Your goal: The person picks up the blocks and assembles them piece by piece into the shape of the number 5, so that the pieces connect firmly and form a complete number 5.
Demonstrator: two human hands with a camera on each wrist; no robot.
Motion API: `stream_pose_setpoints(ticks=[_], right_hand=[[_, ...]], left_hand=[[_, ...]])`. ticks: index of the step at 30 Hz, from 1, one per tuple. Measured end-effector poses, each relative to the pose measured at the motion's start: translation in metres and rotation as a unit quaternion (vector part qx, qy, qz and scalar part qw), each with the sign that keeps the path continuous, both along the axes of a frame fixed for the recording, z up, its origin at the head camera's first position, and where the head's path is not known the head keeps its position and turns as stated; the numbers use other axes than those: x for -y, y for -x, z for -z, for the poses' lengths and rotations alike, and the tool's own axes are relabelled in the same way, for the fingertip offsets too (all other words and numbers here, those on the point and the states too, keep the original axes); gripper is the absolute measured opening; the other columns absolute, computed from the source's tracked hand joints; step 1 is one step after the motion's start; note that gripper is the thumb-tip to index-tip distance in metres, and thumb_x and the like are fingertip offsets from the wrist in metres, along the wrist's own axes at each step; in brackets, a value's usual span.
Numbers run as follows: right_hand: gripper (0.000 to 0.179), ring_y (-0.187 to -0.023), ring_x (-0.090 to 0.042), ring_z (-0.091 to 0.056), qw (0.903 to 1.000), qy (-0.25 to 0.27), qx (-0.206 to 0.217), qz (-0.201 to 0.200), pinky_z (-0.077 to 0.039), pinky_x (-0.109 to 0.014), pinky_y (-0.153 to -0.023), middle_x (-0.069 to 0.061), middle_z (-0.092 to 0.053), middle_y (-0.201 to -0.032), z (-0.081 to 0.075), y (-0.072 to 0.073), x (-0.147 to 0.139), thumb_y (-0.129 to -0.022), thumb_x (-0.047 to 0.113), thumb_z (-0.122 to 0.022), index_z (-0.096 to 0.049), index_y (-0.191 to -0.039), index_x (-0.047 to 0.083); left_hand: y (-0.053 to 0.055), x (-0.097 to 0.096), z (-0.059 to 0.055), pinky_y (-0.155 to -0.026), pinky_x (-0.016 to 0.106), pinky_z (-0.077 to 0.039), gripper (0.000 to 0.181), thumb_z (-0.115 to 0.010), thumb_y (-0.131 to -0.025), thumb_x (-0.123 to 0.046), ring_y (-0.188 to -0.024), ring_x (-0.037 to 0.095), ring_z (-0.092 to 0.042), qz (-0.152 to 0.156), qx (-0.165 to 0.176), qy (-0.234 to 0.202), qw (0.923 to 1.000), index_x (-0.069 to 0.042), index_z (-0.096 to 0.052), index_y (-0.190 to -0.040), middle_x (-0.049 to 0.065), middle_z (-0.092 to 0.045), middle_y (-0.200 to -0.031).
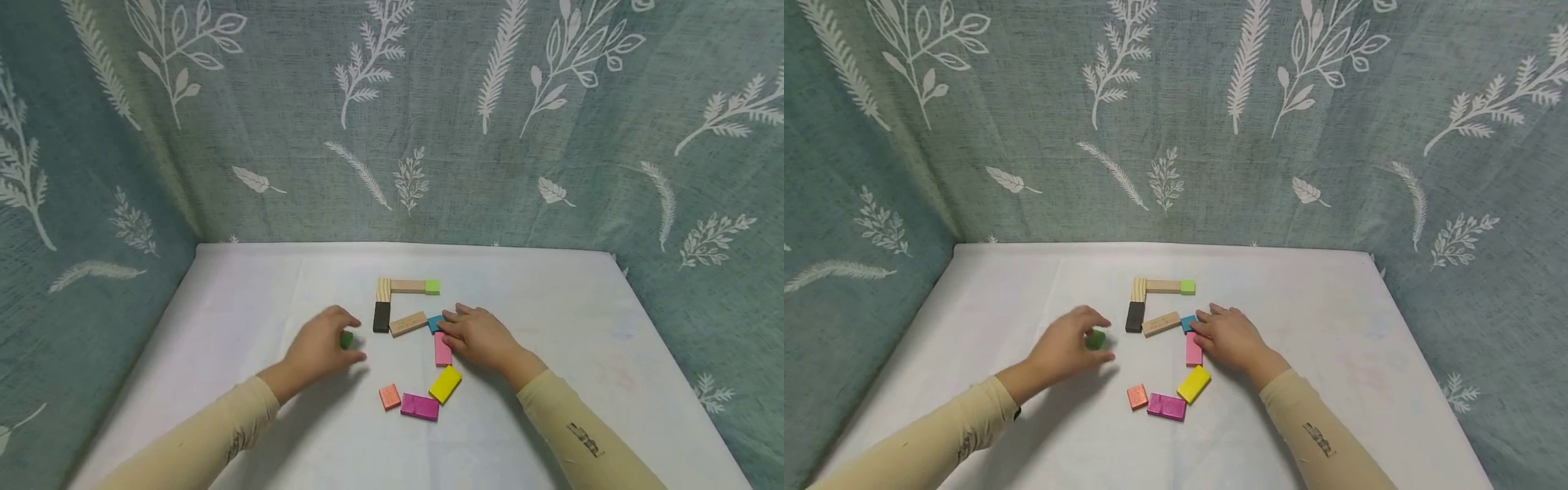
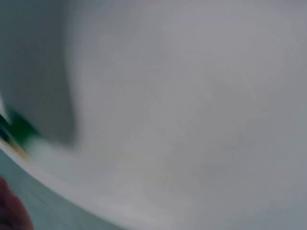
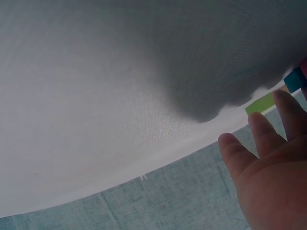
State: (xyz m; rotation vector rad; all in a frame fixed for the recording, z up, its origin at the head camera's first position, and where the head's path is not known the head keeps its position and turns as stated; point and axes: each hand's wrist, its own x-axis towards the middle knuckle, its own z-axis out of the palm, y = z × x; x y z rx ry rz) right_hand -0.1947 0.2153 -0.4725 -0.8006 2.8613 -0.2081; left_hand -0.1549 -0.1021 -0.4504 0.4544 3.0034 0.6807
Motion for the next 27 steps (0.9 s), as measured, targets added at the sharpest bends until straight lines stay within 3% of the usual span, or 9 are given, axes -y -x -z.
stream_pose_setpoints(ticks=[2, 4, 8, 10, 13, 17, 22, 25, 27], right_hand=[[0.046, -0.146, -0.033, -0.042, 1.0000, 0.000, 0.005, 0.003, -0.035, -0.060, -0.116, -0.002, -0.057, -0.148, 0.000, 0.000, 0.000, -0.099, 0.040, -0.062, -0.060, -0.142, 0.021], [0.046, -0.146, -0.033, -0.042, 0.9999, -0.001, 0.009, 0.006, -0.035, -0.060, -0.116, -0.002, -0.057, -0.148, 0.001, -0.001, 0.001, -0.099, 0.040, -0.062, -0.060, -0.142, 0.022], [0.046, -0.146, -0.032, -0.042, 1.0000, 0.000, 0.007, 0.006, -0.035, -0.060, -0.116, -0.001, -0.057, -0.148, 0.002, -0.002, 0.001, -0.099, 0.040, -0.062, -0.060, -0.142, 0.023], [0.045, -0.146, -0.032, -0.043, 1.0000, 0.002, 0.005, 0.006, -0.036, -0.060, -0.116, -0.001, -0.058, -0.147, 0.003, -0.002, 0.001, -0.099, 0.040, -0.062, -0.061, -0.141, 0.023], [0.045, -0.145, -0.033, -0.043, 0.9999, 0.008, 0.010, 0.008, -0.036, -0.060, -0.115, -0.001, -0.058, -0.147, 0.002, -0.004, 0.002, -0.099, 0.039, -0.063, -0.061, -0.141, 0.023], [0.045, -0.146, -0.033, -0.043, 0.9999, 0.012, 0.009, 0.008, -0.035, -0.060, -0.116, -0.001, -0.058, -0.147, 0.002, -0.005, 0.002, -0.099, 0.040, -0.062, -0.060, -0.141, 0.023], [0.045, -0.145, -0.032, -0.044, 0.9999, 0.009, -0.001, 0.005, -0.036, -0.060, -0.115, -0.001, -0.059, -0.146, 0.001, -0.004, 0.001, -0.099, 0.040, -0.062, -0.061, -0.141, 0.023], [0.045, -0.145, -0.032, -0.044, 0.9999, 0.011, 0.001, 0.007, -0.036, -0.060, -0.115, -0.001, -0.059, -0.146, -0.001, -0.003, 0.002, -0.099, 0.040, -0.063, -0.061, -0.141, 0.023], [0.045, -0.145, -0.032, -0.044, 0.9999, 0.010, 0.003, 0.009, -0.036, -0.060, -0.115, -0.001, -0.059, -0.146, -0.001, -0.003, 0.003, -0.099, 0.040, -0.063, -0.061, -0.141, 0.023]], left_hand=[[0.013, 0.018, -0.001, -0.091, 0.046, -0.054, 0.065, -0.093, -0.068, -0.033, -0.106, 0.027, -0.064, -0.011, -0.016, 0.035, 0.9992, -0.007, -0.070, -0.123, 0.007, -0.066, -0.117], [0.022, 0.034, 0.001, -0.100, 0.051, -0.051, 0.073, -0.093, -0.068, -0.031, -0.118, 0.033, -0.061, 0.006, 0.000, 0.055, 0.9985, -0.006, -0.065, -0.131, 0.011, -0.064, -0.125], [0.033, 0.052, 0.013, -0.115, 0.056, -0.037, 0.088, -0.093, -0.070, -0.028, -0.138, 0.040, -0.046, 0.068, 0.095, 0.008, 0.9932, -0.006, -0.053, -0.146, 0.015, -0.052, -0.147], [0.037, 0.056, 0.019, -0.120, 0.058, -0.029, 0.092, -0.092, -0.072, -0.030, -0.147, 0.041, -0.034, 0.093, 0.123, -0.015, 0.9879, -0.008, -0.048, -0.150, 0.015, -0.042, -0.158], [0.040, 0.060, 0.027, -0.123, 0.060, -0.017, 0.095, -0.089, -0.075, -0.033, -0.154, 0.042, -0.017, 0.117, 0.146, -0.036, 0.9818, -0.009, -0.042, -0.154, 0.011, -0.029, -0.166], [0.042, 0.064, 0.034, -0.124, 0.062, -0.006, 0.092, -0.086, -0.079, -0.034, -0.157, 0.039, -0.006, 0.132, 0.154, -0.054, 0.9777, -0.010, -0.040, -0.155, 0.008, -0.027, -0.166], [0.043, 0.064, 0.043, -0.122, 0.065, -0.012, 0.067, -0.080, -0.086, -0.032, -0.155, 0.039, -0.016, 0.135, 0.106, -0.063, 0.9832, -0.010, -0.056, -0.145, 0.006, -0.043, -0.158], [0.042, 0.060, 0.045, -0.120, 0.061, -0.025, 0.055, -0.081, -0.085, -0.030, -0.151, 0.036, -0.032, 0.107, 0.073, -0.068, 0.9893, -0.013, -0.066, -0.135, 0.005, -0.056, -0.147], [0.039, 0.054, 0.042, -0.116, 0.053, -0.037, 0.051, -0.084, -0.083, -0.027, -0.142, 0.032, -0.047, 0.075, 0.071, -0.083, 0.9912, -0.014, -0.070, -0.130, 0.004, -0.065, -0.138]])
